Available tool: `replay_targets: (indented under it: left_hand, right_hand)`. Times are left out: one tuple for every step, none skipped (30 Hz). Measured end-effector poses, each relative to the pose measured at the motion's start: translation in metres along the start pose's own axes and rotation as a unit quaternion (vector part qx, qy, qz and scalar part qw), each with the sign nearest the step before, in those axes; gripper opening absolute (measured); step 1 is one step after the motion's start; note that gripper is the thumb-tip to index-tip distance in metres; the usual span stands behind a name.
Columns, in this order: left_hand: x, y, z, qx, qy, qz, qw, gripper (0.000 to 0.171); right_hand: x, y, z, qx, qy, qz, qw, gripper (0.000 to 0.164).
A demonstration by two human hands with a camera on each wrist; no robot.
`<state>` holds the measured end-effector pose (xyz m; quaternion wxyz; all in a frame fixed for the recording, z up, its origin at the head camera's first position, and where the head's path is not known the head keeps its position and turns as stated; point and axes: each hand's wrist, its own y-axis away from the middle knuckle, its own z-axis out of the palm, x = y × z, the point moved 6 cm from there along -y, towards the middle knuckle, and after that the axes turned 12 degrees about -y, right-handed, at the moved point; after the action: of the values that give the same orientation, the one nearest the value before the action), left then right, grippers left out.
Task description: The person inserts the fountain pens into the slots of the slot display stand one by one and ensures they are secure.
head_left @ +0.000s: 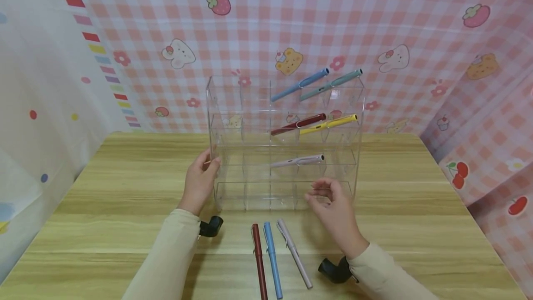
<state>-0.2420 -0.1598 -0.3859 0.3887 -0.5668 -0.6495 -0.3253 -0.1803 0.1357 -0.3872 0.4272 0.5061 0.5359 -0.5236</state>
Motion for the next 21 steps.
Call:
replay_targets:
  left_hand:
    - [0.0, 0.0, 0.0, 0.0, 0.0, 0.0, 1.0, 0.043]
    - [0.0, 0.0, 0.0, 0.0, -0.001, 0.001, 1.0, 0.043]
    - [0.001, 0.0, 0.0, 0.001, -0.002, 0.002, 1.0, 0.043]
    - [0.0, 0.0, 0.0, 0.001, -0.002, 0.002, 1.0, 0.043]
    - [0.001, 0.0, 0.0, 0.001, -0.002, 0.002, 1.0, 0.043]
    - [0.0, 0.0, 0.0, 0.001, -0.002, 0.001, 1.0, 0.043]
    - [0.0, 0.0, 0.0, 0.0, -0.001, 0.0, 1.0, 0.043]
    - [0.0, 0.0, 0.0, -0.001, 0.0, 0.0, 1.0, 0.043]
    - [0.0, 0.0, 0.0, -0.001, 0.001, -0.001, 1.0, 0.043]
    - [0.0, 0.0, 0.0, -0.003, 0.003, -0.002, 1.0, 0.043]
    - [0.0, 0.0, 0.0, -0.004, 0.004, -0.003, 1.0, 0.044]
    - [-0.001, 0.0, 0.0, -0.005, 0.005, -0.003, 1.0, 0.044]
    - [0.0, 0.0, 0.0, -0.005, 0.005, -0.003, 1.0, 0.044]
    - [0.0, 0.0, 0.0, -0.006, 0.005, -0.003, 1.0, 0.044]
    - [0.0, 0.0, 0.0, -0.006, 0.005, -0.002, 1.0, 0.043]
    - [0.0, 0.0, 0.0, -0.006, 0.004, -0.002, 1.0, 0.043]
    - [0.0, 0.0, 0.0, -0.006, 0.003, -0.002, 1.0, 0.043]
    - [0.0, -0.001, 0.0, -0.006, 0.002, -0.001, 1.0, 0.043]
    - [0.0, -0.001, 0.0, -0.006, 0.001, 0.0, 1.0, 0.043]
    - [0.0, -0.001, 0.0, -0.005, 0.001, 0.0, 1.0, 0.043]
    - [0.0, -0.001, 0.0, -0.005, 0.0, 0.0, 1.0, 0.043]
  right_hand:
    - [0.002, 0.002, 0.002, -0.01, 0.01, 0.001, 1.0, 0.033]
    - [0.004, 0.003, 0.004, -0.021, 0.016, 0.001, 1.0, 0.032]
    - [0.006, 0.005, 0.007, -0.03, 0.026, 0.002, 0.999, 0.032]
    - [0.008, 0.007, 0.009, -0.04, 0.034, 0.004, 0.999, 0.032]
    - [0.01, 0.009, 0.011, -0.051, 0.04, 0.006, 0.998, 0.032]
    - [0.011, 0.011, 0.013, -0.062, 0.047, 0.009, 0.997, 0.032]
    - [0.013, 0.013, 0.015, -0.074, 0.056, 0.016, 0.996, 0.033]
    - [0.016, 0.015, 0.018, -0.087, 0.063, 0.025, 0.994, 0.034]
    - [0.018, 0.017, 0.02, -0.1, 0.073, 0.03, 0.992, 0.034]
    - [0.02, 0.018, 0.022, -0.113, 0.079, 0.036, 0.99, 0.035]
    - [0.021, 0.019, 0.024, -0.127, 0.083, 0.039, 0.988, 0.036]
    - [0.022, 0.02, 0.026, -0.139, 0.09, 0.04, 0.985, 0.037]
    - [0.024, 0.02, 0.029, -0.151, 0.097, 0.04, 0.983, 0.038]
    - [0.025, 0.02, 0.031, -0.161, 0.102, 0.04, 0.981, 0.038]
    - [0.025, 0.021, 0.032, -0.172, 0.109, 0.038, 0.978, 0.04]
    - [0.026, 0.021, 0.034, -0.182, 0.113, 0.039, 0.976, 0.04]
    - [0.027, 0.021, 0.035, -0.19, 0.118, 0.039, 0.974, 0.041]
    - [0.027, 0.022, 0.037, -0.198, 0.123, 0.04, 0.972, 0.042]
    - [0.028, 0.022, 0.038, -0.208, 0.13, 0.041, 0.969, 0.042]
    - [0.029, 0.022, 0.04, -0.216, 0.135, 0.044, 0.966, 0.043]
    - [0.03, 0.022, 0.041, -0.225, 0.14, 0.045, 0.963, 0.043]
